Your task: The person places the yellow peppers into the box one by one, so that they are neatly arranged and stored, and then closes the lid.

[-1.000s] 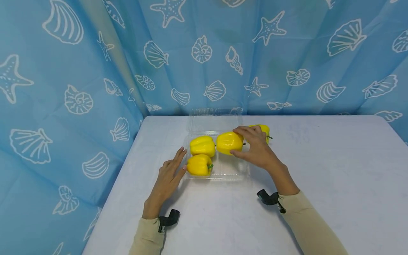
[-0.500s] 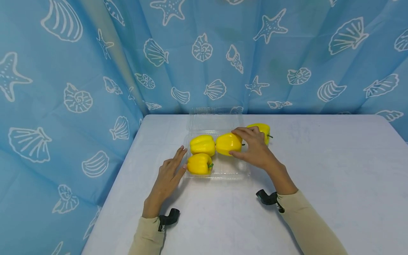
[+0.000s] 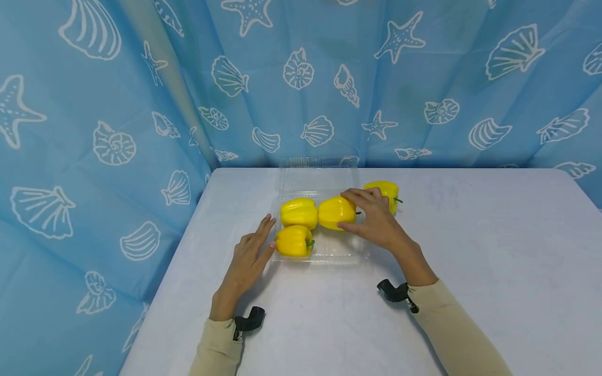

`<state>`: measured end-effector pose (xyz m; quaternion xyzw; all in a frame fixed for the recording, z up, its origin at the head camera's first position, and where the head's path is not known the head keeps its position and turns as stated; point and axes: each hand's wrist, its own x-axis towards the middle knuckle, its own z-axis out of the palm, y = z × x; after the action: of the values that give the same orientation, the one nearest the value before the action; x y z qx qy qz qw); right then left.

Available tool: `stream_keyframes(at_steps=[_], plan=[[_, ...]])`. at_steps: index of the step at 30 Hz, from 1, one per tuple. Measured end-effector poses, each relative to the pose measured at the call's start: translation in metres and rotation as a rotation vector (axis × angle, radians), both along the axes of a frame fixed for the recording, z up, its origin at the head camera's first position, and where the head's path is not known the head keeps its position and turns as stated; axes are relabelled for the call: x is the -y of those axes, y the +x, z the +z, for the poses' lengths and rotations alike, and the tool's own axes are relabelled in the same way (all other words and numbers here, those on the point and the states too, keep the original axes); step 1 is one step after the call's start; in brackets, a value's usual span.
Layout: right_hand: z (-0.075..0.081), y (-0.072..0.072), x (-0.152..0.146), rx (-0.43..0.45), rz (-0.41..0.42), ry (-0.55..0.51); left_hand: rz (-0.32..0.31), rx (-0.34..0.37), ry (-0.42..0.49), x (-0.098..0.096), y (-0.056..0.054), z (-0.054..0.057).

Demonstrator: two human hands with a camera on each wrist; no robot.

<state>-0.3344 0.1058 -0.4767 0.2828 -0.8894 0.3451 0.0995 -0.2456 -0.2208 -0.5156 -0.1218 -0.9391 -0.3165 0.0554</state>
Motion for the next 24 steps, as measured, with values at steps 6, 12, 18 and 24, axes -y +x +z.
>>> stream_keyframes(at_steps=[6,12,18,24], plan=[[-0.006,-0.003,0.000,0.055,-0.006,0.029,0.009,0.016,-0.008,-0.001,0.000,0.001],[-0.006,-0.003,0.000,0.061,-0.007,0.032,0.007,0.008,-0.002,-0.001,0.000,0.003],[-0.004,-0.003,-0.001,0.090,-0.003,0.053,0.011,0.009,-0.005,-0.002,0.002,0.004],[0.005,-0.003,-0.008,0.128,-0.040,0.013,0.013,0.017,-0.007,-0.002,0.002,0.005]])
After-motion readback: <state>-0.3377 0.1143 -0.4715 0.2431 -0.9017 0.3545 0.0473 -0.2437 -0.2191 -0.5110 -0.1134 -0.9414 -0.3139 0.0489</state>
